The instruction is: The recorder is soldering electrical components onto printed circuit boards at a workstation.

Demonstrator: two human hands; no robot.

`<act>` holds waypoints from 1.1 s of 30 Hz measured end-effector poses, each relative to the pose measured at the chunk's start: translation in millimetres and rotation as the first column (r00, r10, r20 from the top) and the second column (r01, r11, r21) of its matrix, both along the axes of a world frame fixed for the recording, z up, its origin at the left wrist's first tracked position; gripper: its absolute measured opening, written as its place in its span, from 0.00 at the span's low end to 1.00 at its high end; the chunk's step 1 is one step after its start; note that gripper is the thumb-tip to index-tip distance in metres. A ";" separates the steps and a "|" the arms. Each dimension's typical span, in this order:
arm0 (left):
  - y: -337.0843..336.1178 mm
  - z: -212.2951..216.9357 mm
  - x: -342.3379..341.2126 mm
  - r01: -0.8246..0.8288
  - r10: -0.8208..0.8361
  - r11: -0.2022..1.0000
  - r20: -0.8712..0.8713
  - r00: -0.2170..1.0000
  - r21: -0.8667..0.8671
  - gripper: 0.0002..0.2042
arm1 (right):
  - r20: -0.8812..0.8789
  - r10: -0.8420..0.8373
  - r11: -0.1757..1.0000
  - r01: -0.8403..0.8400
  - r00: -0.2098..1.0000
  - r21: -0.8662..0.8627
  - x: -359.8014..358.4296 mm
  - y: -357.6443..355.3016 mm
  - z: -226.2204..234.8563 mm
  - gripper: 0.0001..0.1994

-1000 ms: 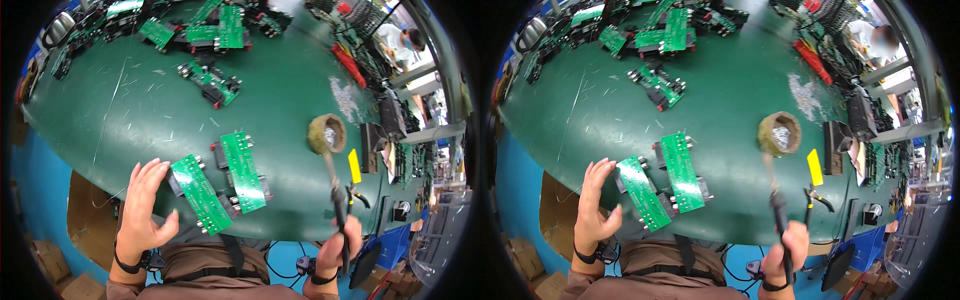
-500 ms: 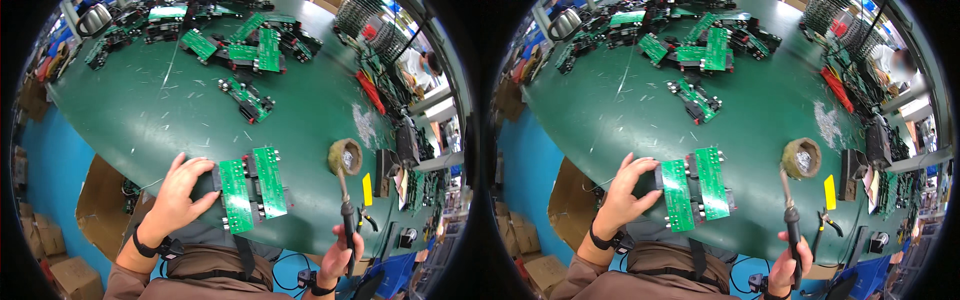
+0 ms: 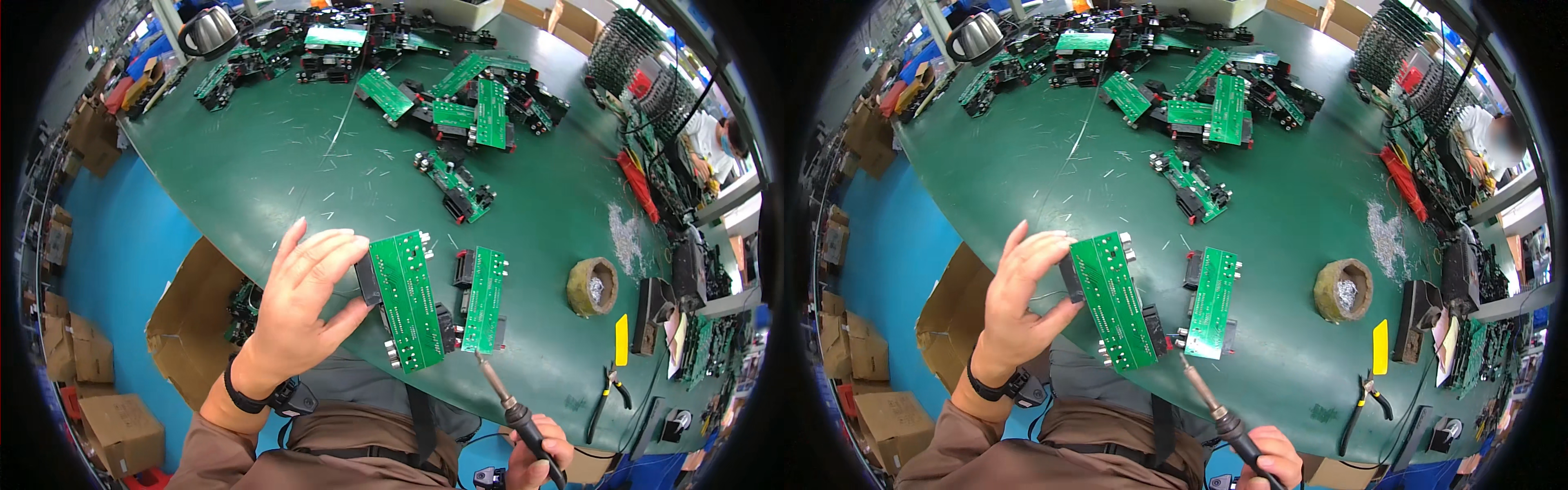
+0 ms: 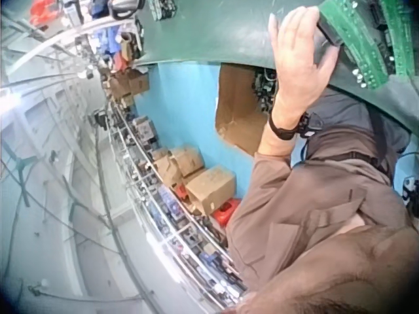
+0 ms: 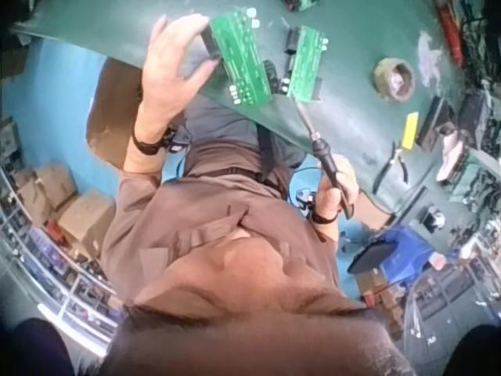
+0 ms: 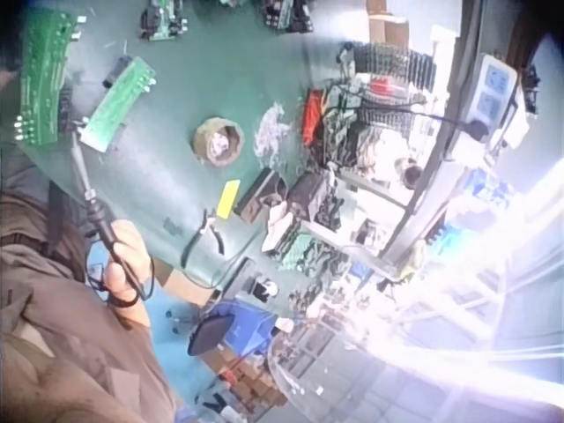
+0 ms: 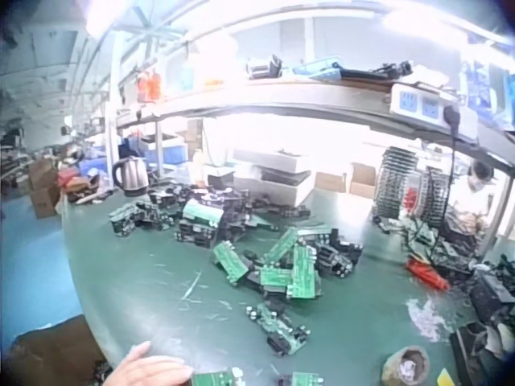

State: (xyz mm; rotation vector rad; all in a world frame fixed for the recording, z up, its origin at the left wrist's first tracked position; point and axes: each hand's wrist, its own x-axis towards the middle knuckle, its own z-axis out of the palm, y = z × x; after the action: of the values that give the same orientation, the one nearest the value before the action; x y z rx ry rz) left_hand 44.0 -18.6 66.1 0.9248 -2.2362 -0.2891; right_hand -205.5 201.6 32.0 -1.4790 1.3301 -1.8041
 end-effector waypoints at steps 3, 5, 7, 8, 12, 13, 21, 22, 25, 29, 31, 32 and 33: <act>-0.6 12.4 3.3 -0.024 0.023 0.997 -0.017 1.000 -0.076 0.29 | -0.042 0.087 0.995 -0.088 0.995 -0.043 -0.4 -1.0 -1.5 0.19; -0.2 16.4 4.1 -0.030 0.028 0.996 -0.024 0.999 -0.086 0.30 | -0.063 0.104 0.993 -0.107 0.993 -0.042 -1.8 -0.9 -0.8 0.19; 1.7 18.9 4.2 -0.030 0.027 0.995 -0.034 0.999 -0.094 0.30 | -0.081 0.105 0.994 -0.107 0.991 -0.023 -1.5 -1.5 1.3 0.20; 2.8 19.8 4.0 -0.025 0.022 0.996 -0.035 0.999 -0.086 0.30 | -0.082 0.103 0.994 -0.105 0.991 -0.021 -1.8 -1.2 1.2 0.20; 3.6 20.5 2.1 -0.004 0.001 0.997 -0.038 0.999 -0.078 0.29 | -0.059 0.126 0.992 -0.128 0.990 -0.023 -0.5 -0.4 -0.1 0.19; 2.9 19.8 2.1 -0.002 -0.001 0.997 -0.040 0.999 -0.076 0.29 | -0.058 0.122 0.992 -0.123 0.991 -0.018 0.0 -0.6 -0.1 0.19; 2.5 24.0 2.4 0.005 -0.006 0.998 -0.021 1.000 -0.057 0.30 | -0.055 0.132 0.991 -0.132 0.990 -0.006 1.2 -1.0 1.6 0.19; 2.2 23.9 2.6 0.004 -0.005 0.998 -0.022 1.000 -0.057 0.30 | -0.059 0.136 0.991 -0.136 0.989 -0.002 1.2 -1.3 1.9 0.19; 2.6 24.1 2.6 0.004 -0.005 0.999 -0.017 1.000 -0.051 0.30 | -0.068 0.153 0.988 -0.153 0.986 0.001 0.0 -2.4 2.7 0.18; 4.4 26.3 2.4 0.003 -0.003 0.999 -0.001 1.000 -0.047 0.30 | -0.066 0.168 0.986 -0.168 0.984 0.002 -0.8 -4.0 4.1 0.17; 4.4 25.5 1.9 0.005 -0.005 0.999 0.001 1.000 -0.048 0.30 | -0.074 0.160 0.987 -0.161 0.984 -0.001 -0.7 -4.7 4.6 0.17; 4.4 25.0 1.7 0.006 -0.006 0.999 0.005 1.000 -0.047 0.30 | -0.075 0.159 0.987 -0.160 0.984 0.000 -0.2 -4.4 3.8 0.17; 4.5 25.2 1.8 0.006 -0.006 0.999 0.011 1.000 -0.047 0.30 | -0.050 0.141 0.990 -0.142 0.989 -0.004 0.8 -4.1 2.5 0.17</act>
State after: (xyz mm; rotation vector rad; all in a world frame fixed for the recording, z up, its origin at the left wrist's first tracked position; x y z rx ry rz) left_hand 45.8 -14.1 91.3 0.8966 -2.2463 -0.2338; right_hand -204.7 197.5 34.6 -1.5895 1.2101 -1.6943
